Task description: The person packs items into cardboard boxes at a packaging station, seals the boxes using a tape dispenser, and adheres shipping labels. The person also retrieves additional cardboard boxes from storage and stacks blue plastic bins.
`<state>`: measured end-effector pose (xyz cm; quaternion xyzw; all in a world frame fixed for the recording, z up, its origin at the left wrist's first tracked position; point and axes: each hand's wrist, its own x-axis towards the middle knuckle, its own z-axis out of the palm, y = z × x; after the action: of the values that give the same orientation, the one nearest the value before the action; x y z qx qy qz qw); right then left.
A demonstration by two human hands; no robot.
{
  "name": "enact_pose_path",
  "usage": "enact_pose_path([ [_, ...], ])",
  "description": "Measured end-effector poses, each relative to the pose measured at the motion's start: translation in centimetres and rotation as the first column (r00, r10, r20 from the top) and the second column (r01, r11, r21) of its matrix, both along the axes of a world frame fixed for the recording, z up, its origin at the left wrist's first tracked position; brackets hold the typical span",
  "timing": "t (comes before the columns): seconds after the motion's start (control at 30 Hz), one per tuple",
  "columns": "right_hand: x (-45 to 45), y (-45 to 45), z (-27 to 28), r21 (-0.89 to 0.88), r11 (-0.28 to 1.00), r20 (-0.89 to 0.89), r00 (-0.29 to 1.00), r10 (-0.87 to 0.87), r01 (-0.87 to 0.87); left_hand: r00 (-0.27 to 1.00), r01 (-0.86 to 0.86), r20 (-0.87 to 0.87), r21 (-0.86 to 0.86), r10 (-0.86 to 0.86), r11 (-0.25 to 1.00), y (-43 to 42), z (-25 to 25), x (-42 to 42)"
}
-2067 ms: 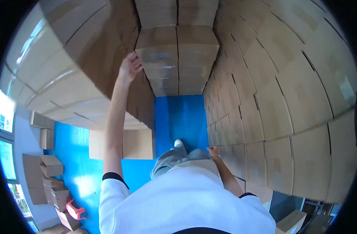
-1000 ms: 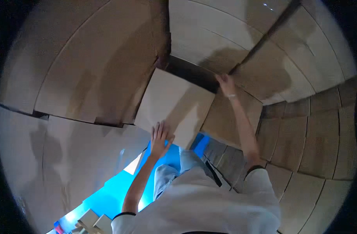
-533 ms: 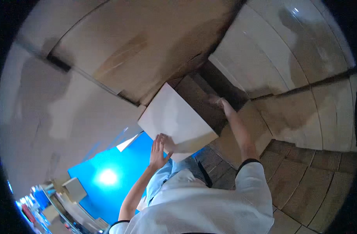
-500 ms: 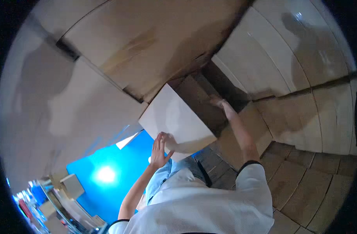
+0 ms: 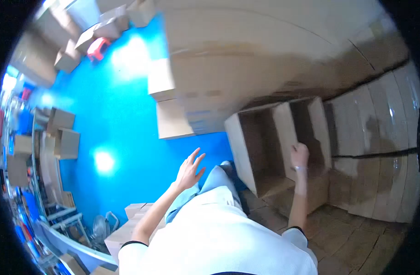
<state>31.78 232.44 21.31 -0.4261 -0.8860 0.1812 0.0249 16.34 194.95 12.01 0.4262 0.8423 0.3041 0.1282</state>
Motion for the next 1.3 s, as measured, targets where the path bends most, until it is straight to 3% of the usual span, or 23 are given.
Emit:
enact_pose_path([
  [0.07, 0.3, -4.8, 2.3, 0.021, 0.998, 0.012, 0.998, -0.066, 0.065, 0.995, -0.101, -0.009, 0.013, 0.102, 0.995, -6.5, -1.4, -0.3],
  [0.13, -0.4, -10.5, 3.7, 0.062, 0.988, -0.115, 0.984, -0.135, 0.142, 0.975, -0.223, 0.019, -0.009, 0.223, 0.975, -13.6, -2.8, -1.0],
  [0.27, -2.3, -21.0, 5.4, 0.252, 0.968, 0.264, 0.961, -0.084, 0.016, 0.871, -0.491, 0.006, -0.019, 0.491, 0.871, -27.9, -4.8, -0.5],
  [0.4, -7.5, -27.7, 3.1, 0.192, 0.959, 0.429, 0.896, 0.110, -0.209, 0.685, -0.725, 0.094, -0.012, 0.722, 0.689, -40.1, -5.4, -0.7],
  [0.47, -8.2, -22.8, -5.1, 0.010, 0.964, 0.326, 0.912, 0.248, -0.266, 0.595, -0.802, 0.094, 0.002, 0.798, 0.598, -41.1, -5.6, -1.1],
  [0.53, -12.3, -28.3, -6.1, -0.310, 0.950, 0.522, 0.841, 0.139, 0.035, 0.512, -0.858, 0.127, 0.035, 0.850, 0.512, -45.7, -4.9, -2.1],
  [0.57, -10.9, -28.9, -9.1, -0.539, 0.842, 0.194, 0.973, 0.124, 0.000, 0.472, -0.881, 0.146, 0.042, 0.869, 0.471, -47.2, -5.2, -2.1],
  [0.63, -8.8, -18.1, -26.6, -0.848, 0.522, 0.111, 0.935, 0.337, -0.088, 0.377, -0.926, 0.184, 0.074, 0.908, 0.370, -48.6, -5.8, -2.1],
  [0.67, -11.2, -27.3, -18.1, -0.696, 0.718, 0.293, 0.910, 0.294, -0.008, 0.335, -0.942, 0.217, 0.083, 0.917, 0.325, -48.7, -5.9, -1.9],
  [0.7, -11.6, -31.2, -16.4, -0.713, 0.654, 0.099, 0.886, 0.453, -0.254, 0.293, -0.956, 0.244, 0.073, 0.924, 0.283, -49.3, -5.7, -3.1],
  [0.77, -12.5, -39.0, -13.1, -0.581, 0.420, -0.302, 0.664, 0.684, -0.697, 0.226, -0.974, 0.264, 0.046, 0.938, 0.221, -52.4, -5.8, -3.0],
  [0.8, -14.3, -43.0, -13.6, -0.548, 0.358, -0.335, 0.590, 0.735, -0.757, 0.186, -0.982, 0.275, 0.035, 0.943, 0.184, -54.4, -6.3, -2.9],
  [0.97, -30.1, -59.4, -19.5, -0.545, 0.430, 0.096, 0.456, 0.885, -0.720, -0.073, -0.994, 0.346, -0.106, 0.935, -0.038, -67.7, -9.0, -3.4],
  [1.03, -36.6, -63.7, -20.9, -0.503, 0.456, 0.282, 0.359, 0.890, -0.734, -0.178, -0.982, 0.319, -0.111, 0.931, -0.150, -73.1, -13.6, -2.0],
  [1.07, -39.7, -65.3, -21.5, -0.472, 0.462, 0.379, 0.301, 0.875, -0.751, -0.227, -0.939, 0.288, -0.318, 0.930, -0.131, -75.5, -16.5, -1.0],
  [1.1, -42.7, -66.7, -22.1, -0.437, 0.460, 0.488, 0.226, 0.843, -0.773, -0.266, -0.850, 0.246, -0.516, 0.932, -0.107, -78.4, -18.1, 0.0],
  [1.17, -48.4, -69.0, -23.5, -0.410, 0.397, 0.700, -0.004, 0.714, -0.821, -0.215, -0.811, 0.265, -0.585, 0.940, -0.021, -82.1, -14.5, 0.8],
  [1.2, -51.2, -69.9, -24.4, -0.471, 0.251, 0.782, -0.269, 0.562, -0.846, -0.261, -0.828, 0.234, -0.552, 0.936, -0.093, -83.3, -13.1, 0.3],
  [1.23, -53.8, -70.8, -25.2, -0.620, 0.008, 0.754, -0.594, 0.281, -0.784, -0.308, -0.840, 0.204, -0.516, 0.929, -0.165, -84.6, -11.9, -0.3],
  [1.27, -56.5, -72.1, -25.6, -0.751, -0.162, 0.645, -0.764, 0.032, -0.640, -0.354, -0.847, 0.181, -0.479, 0.918, -0.232, -86.0, -11.3, -0.9],
  [1.3, -58.6, -73.9, -25.8, -0.707, -0.185, 0.691, -0.722, 0.026, -0.683, -0.409, -0.822, 0.162, -0.493, 0.898, -0.285, -87.2, -11.2, -1.8],
])
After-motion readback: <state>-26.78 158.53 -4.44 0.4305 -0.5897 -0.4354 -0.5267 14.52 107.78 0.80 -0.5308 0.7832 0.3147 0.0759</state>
